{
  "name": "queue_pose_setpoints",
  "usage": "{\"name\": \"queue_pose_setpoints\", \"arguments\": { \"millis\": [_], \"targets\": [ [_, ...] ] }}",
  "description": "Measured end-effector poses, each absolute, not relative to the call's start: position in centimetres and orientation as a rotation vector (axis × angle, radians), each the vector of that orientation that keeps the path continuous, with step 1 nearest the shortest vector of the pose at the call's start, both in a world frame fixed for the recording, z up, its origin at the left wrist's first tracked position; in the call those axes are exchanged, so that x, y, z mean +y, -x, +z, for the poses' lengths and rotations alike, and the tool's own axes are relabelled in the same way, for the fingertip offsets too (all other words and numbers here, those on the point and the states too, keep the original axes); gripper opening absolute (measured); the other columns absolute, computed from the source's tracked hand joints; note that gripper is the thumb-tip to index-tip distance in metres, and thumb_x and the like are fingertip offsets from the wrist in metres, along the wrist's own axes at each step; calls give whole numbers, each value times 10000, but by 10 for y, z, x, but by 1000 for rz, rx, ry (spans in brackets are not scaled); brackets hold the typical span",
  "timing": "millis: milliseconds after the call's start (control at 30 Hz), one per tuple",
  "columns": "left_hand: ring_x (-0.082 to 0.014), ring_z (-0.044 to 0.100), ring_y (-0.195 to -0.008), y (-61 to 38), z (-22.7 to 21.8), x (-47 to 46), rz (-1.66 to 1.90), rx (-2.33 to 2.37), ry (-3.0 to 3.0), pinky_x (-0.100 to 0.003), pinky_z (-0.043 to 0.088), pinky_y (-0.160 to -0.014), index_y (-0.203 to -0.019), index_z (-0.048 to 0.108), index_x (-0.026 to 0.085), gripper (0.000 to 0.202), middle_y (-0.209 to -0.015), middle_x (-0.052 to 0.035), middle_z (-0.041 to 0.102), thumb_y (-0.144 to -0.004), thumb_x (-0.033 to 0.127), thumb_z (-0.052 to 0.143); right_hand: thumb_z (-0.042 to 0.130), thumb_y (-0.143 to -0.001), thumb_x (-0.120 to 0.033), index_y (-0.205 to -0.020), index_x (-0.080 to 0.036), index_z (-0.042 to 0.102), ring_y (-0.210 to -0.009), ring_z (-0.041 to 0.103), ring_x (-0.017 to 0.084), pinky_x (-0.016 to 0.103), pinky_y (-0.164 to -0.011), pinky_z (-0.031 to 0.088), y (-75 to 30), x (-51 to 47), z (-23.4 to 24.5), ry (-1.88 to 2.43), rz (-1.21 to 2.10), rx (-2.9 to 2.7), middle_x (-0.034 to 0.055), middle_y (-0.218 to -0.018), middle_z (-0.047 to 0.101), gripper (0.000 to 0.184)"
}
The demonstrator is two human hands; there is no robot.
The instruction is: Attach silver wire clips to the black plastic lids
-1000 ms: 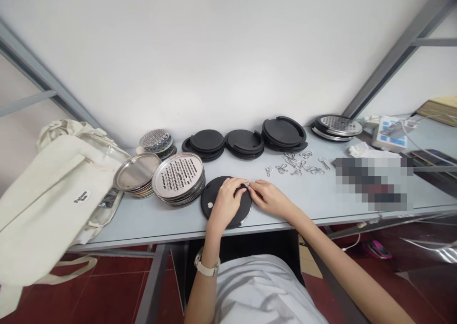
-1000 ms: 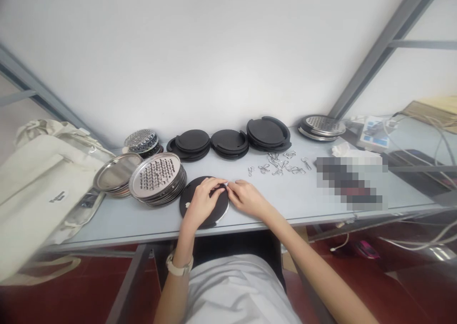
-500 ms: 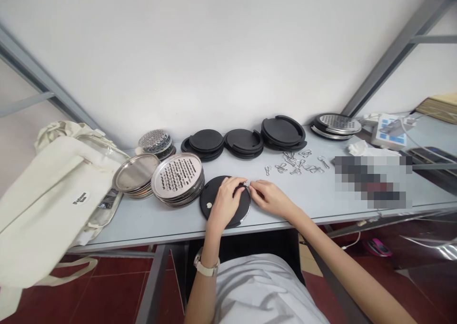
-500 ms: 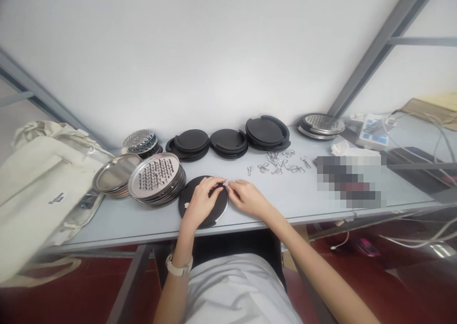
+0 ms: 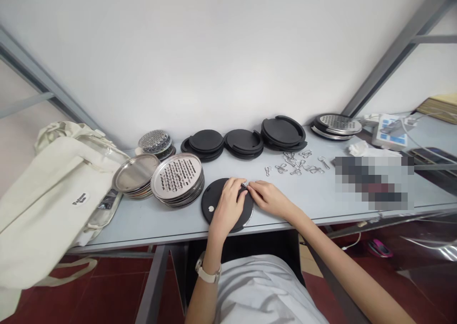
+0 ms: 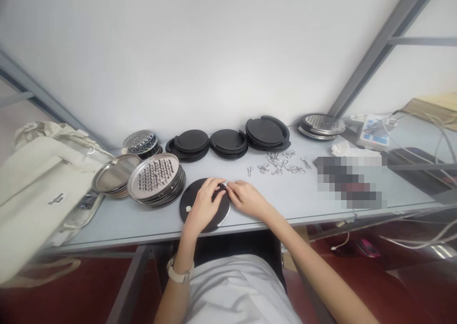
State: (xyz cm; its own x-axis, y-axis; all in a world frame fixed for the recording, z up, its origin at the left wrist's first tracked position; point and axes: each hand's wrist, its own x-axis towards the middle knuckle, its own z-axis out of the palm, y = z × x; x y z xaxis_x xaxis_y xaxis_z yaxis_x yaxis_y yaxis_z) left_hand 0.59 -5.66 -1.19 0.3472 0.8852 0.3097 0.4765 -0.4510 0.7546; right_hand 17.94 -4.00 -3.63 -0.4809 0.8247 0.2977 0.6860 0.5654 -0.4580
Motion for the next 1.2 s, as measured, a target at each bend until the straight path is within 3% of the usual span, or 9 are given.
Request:
{"name": "queue_pose_setpoints", "arguments": {
  "millis": [333, 1200],
  "targets": [
    [-205, 563, -1055, -5, -12, -54, 1013, 1153, -2048, -383, 474, -961, -1095, 581, 214, 251, -1095, -56, 575, -899, 96, 475, 393, -948, -212, -714, -192, 464, -590, 447, 135, 252, -592, 347, -180, -42, -35, 1183, 420, -2293, -1, -661, 480, 245],
    [-196, 562, -1020, -5, -11, -53, 1041, 1136, -2064, -363, 461, -929, -1020, 593, 197, 200, -1045, -53, 601, -891, 85, 488, 399, -922, -179, -708, -199, 429, -595, 438, 139, 258, -600, 342, -179, -44, -34, 1180, 376, -2293, -8, -648, 453, 218]
  ]
}}
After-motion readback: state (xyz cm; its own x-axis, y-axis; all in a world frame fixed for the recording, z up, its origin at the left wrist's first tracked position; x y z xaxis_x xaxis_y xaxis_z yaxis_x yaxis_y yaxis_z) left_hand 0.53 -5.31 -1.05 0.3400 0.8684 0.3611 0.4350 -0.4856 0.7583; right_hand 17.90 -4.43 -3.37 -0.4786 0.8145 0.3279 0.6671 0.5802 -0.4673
